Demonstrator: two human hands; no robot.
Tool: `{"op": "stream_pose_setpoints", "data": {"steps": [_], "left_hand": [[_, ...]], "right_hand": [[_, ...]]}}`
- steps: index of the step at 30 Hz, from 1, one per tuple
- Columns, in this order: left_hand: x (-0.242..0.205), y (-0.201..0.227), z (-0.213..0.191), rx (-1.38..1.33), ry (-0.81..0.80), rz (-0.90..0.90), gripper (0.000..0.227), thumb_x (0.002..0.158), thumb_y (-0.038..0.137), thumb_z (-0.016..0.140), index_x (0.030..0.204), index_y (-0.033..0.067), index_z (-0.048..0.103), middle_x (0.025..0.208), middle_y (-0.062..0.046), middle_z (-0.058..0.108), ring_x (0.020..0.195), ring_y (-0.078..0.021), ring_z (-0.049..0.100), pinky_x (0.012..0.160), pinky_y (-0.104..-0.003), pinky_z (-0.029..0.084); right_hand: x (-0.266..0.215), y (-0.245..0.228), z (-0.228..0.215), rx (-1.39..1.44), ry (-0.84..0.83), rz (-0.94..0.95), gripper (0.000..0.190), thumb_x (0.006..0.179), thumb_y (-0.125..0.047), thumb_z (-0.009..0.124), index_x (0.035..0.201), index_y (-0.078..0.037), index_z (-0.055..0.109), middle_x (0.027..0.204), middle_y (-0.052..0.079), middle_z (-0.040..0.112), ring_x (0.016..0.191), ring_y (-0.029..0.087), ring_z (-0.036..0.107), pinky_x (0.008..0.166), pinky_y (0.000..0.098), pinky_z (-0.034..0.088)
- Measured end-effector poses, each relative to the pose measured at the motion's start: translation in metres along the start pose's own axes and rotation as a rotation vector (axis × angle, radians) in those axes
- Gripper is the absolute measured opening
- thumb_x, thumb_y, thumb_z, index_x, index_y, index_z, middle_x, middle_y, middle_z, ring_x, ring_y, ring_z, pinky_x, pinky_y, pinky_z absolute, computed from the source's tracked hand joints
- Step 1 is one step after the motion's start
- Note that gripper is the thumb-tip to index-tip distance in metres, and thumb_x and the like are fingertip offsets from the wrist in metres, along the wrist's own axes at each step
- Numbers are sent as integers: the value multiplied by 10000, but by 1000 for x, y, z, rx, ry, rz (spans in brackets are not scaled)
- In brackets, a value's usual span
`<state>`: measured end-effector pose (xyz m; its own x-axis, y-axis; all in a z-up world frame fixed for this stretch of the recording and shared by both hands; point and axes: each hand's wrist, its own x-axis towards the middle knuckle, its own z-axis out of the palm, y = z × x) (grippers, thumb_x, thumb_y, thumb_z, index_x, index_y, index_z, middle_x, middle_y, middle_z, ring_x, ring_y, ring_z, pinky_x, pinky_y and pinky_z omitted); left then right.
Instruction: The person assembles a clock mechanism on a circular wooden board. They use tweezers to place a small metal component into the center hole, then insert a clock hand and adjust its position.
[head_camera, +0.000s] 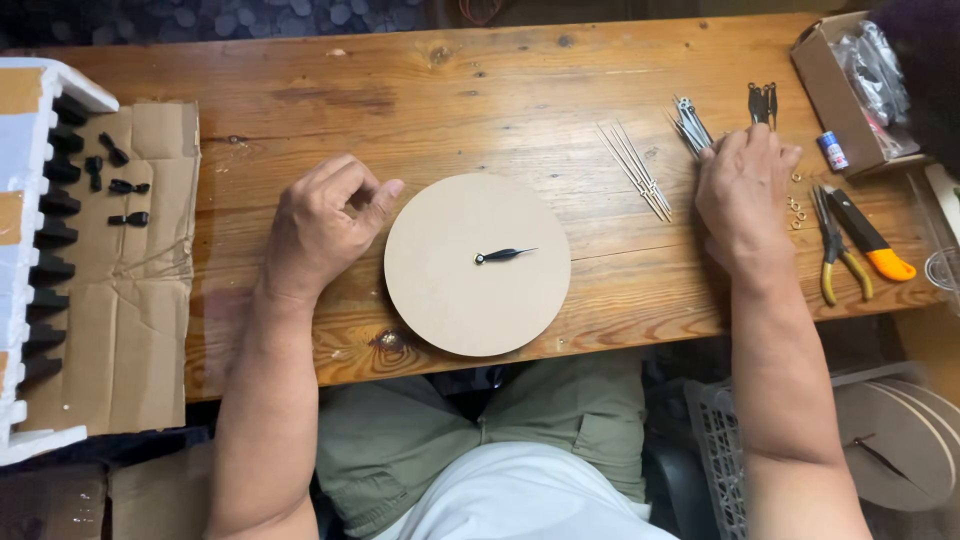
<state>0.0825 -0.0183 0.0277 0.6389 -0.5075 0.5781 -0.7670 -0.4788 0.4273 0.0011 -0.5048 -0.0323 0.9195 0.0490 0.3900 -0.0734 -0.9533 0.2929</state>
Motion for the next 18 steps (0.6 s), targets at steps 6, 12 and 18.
{"op": "stream_pose_setpoints", "data": {"steps": [6, 12, 18], "left_hand": [[0, 4, 1, -4, -15, 21, 385, 1077, 207, 701, 767, 40, 545, 735, -57, 551, 660, -237, 528, 597, -400, 439], [-1, 4, 3, 0, -17, 23, 388, 1068, 189, 714, 762, 41, 527, 727, -54, 547, 651, -237, 522, 604, -398, 429], [-1, 5, 2, -11, -19, 27, 380, 1070, 186, 711, 768, 36, 537, 737, -58, 550, 666, -240, 526, 615, -398, 434]], "right_hand": [[5, -4, -10, 103, 5, 44, 200, 1161, -174, 531, 1047, -14, 573, 1024, 197, 537, 890, 370, 516, 878, 539, 353], [11, -6, -8, 153, -20, 43, 247, 1051, -333, 739, 1041, -93, 681, 1052, 148, 612, 999, 359, 601, 943, 493, 320], [9, 2, 1, 203, -23, 68, 267, 1063, -309, 767, 973, -76, 674, 995, 130, 628, 939, 338, 606, 941, 478, 311]]}}
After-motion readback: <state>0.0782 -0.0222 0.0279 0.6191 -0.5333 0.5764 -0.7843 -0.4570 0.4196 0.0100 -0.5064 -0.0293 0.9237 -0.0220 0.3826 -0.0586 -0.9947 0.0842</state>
